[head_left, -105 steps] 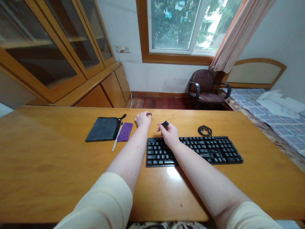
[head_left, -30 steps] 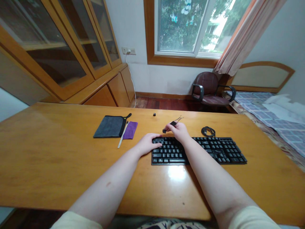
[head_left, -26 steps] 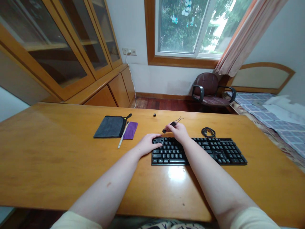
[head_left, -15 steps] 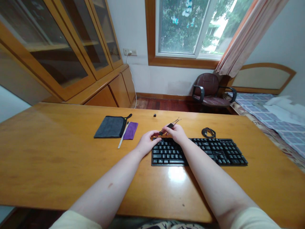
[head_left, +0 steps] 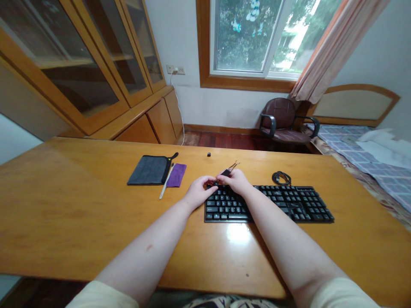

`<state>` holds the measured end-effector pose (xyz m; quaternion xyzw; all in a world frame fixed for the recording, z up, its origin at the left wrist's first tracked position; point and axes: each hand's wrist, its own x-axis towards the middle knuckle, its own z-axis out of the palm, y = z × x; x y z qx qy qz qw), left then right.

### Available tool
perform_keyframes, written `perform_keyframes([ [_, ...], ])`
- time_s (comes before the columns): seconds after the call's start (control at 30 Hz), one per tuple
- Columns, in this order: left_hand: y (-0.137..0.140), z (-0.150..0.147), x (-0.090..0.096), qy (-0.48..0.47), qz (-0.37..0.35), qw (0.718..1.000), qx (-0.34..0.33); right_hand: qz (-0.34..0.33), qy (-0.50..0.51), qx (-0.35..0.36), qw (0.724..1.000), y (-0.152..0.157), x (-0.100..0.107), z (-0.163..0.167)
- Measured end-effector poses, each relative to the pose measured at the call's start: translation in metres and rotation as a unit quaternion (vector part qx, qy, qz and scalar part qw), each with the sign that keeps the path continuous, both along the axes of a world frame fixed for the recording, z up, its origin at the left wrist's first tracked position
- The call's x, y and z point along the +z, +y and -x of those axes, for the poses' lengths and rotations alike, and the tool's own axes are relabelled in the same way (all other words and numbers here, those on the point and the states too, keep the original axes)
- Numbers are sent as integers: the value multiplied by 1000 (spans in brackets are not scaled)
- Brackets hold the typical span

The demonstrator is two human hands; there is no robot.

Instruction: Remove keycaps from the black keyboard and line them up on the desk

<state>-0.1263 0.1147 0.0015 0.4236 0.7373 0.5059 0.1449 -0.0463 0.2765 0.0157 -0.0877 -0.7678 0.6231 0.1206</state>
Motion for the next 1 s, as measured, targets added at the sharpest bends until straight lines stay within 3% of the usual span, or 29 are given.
perform_keyframes([
  [0.37, 0, 2, -9, -11, -37, 999, 16, -2, -3, 9, 1000, 0, -5, 2],
  [0.6, -4, 2, 1, 138, 11, 990, -32, -3, -26, -12, 1000, -2, -5, 1],
  [0.83, -4, 3, 1, 175, 9, 984, -21, -93, -14, -10, 996, -4, -3, 0],
  [1.0, -5, 5, -2, 130, -54, 990, 25, -199, 11, -83, 976, 0, -5, 2],
])
